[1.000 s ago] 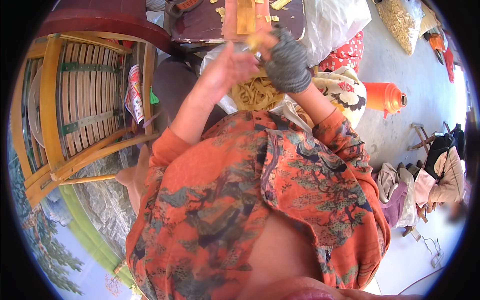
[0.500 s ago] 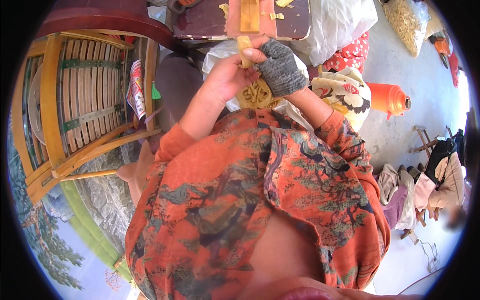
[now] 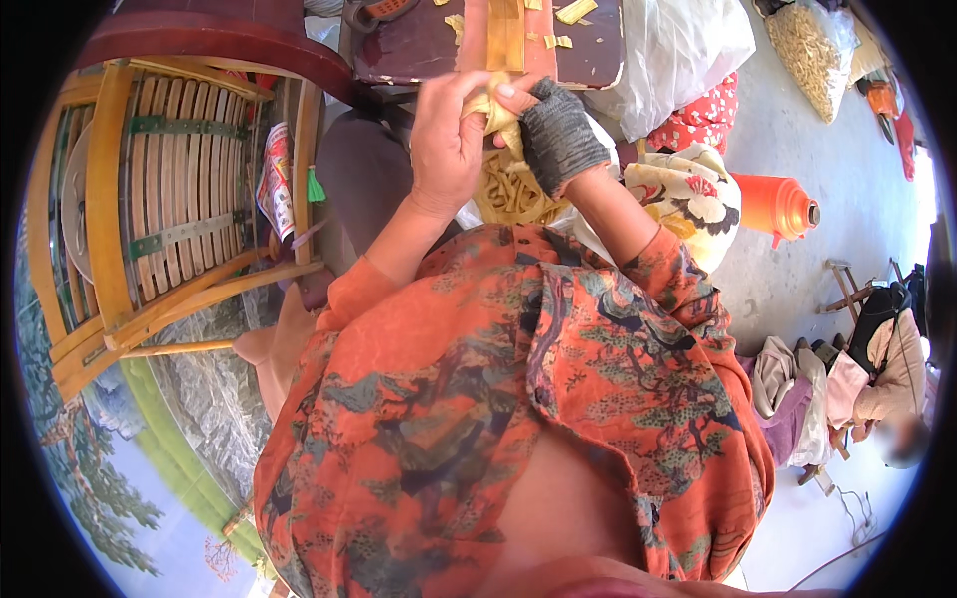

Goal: The person sits on the floor and repeatedly cuts thin strips from a yellow sheet using a wooden board and a blade. The cut strips are collected in a white plastic bag placed between the legs.

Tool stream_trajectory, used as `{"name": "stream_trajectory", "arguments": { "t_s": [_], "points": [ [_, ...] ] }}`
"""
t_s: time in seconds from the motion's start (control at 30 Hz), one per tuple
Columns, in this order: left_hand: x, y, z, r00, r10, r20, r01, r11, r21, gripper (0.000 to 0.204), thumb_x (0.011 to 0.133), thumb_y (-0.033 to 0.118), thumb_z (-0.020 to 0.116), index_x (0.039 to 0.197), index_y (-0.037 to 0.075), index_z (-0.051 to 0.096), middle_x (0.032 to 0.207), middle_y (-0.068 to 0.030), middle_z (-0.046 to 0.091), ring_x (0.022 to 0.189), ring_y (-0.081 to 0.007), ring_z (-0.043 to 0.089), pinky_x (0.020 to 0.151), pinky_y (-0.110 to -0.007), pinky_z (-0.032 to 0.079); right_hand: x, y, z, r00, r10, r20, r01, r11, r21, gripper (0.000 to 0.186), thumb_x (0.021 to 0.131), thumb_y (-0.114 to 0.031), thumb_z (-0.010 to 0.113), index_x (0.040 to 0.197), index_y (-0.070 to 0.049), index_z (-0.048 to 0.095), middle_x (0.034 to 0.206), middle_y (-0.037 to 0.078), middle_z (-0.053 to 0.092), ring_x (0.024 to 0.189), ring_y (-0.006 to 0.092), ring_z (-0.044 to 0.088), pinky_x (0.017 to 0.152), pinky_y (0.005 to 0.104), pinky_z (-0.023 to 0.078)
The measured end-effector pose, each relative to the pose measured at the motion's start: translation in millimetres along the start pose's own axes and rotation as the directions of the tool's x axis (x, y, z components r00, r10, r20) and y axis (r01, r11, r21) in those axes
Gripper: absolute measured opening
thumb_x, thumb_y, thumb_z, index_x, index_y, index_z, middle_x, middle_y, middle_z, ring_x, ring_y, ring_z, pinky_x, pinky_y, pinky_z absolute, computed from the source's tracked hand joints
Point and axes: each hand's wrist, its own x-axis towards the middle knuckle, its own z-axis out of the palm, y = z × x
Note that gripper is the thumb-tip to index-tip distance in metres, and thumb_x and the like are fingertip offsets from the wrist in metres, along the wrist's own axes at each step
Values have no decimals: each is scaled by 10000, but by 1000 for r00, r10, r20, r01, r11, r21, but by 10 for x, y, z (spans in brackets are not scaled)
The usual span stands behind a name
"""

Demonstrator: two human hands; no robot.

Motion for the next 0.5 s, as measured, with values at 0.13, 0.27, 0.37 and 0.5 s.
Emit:
{"name": "stream_trajectory", "arguments": {
  "t_s": [0.13,0.27,0.37,0.5],
  "points": [
    [58,13,-25,976,207,-65,-207,978,7,177,848,69,505,1009,37,570,898,-137,562,814,-308,551,742,-327,450,-29,38,8,988,110,112,-132,967,219,225,829,-249,642,876,-43,564,775,50,585,633,139,558,570,230,450],
    [31,-51,-39,992,99,82,-89,989,-115,128,851,83,511,959,31,556,892,-129,559,796,-310,552,706,-327,447,-221,-130,91,996,-86,36,93,938,-334,231,860,-277,601,888,-50,564,764,40,575,651,144,557,606,270,459],
    [0,19,-52,989,8,144,14,988,-151,93,853,66,509,928,20,536,904,-109,575,784,-248,566,700,-302,443,-246,-161,80,862,-440,251,454,451,-768,268,848,-296,599,891,-37,545,775,110,577,698,266,579,634,346,455],
    [-72,-21,-42,826,-336,453,562,561,-608,117,890,65,472,978,1,514,931,-67,583,824,-142,562,752,-269,443,-201,-128,-62,777,-481,405,547,198,-814,257,840,-265,607,916,-27,546,807,135,577,750,312,578,668,360,461]
  ]
}}
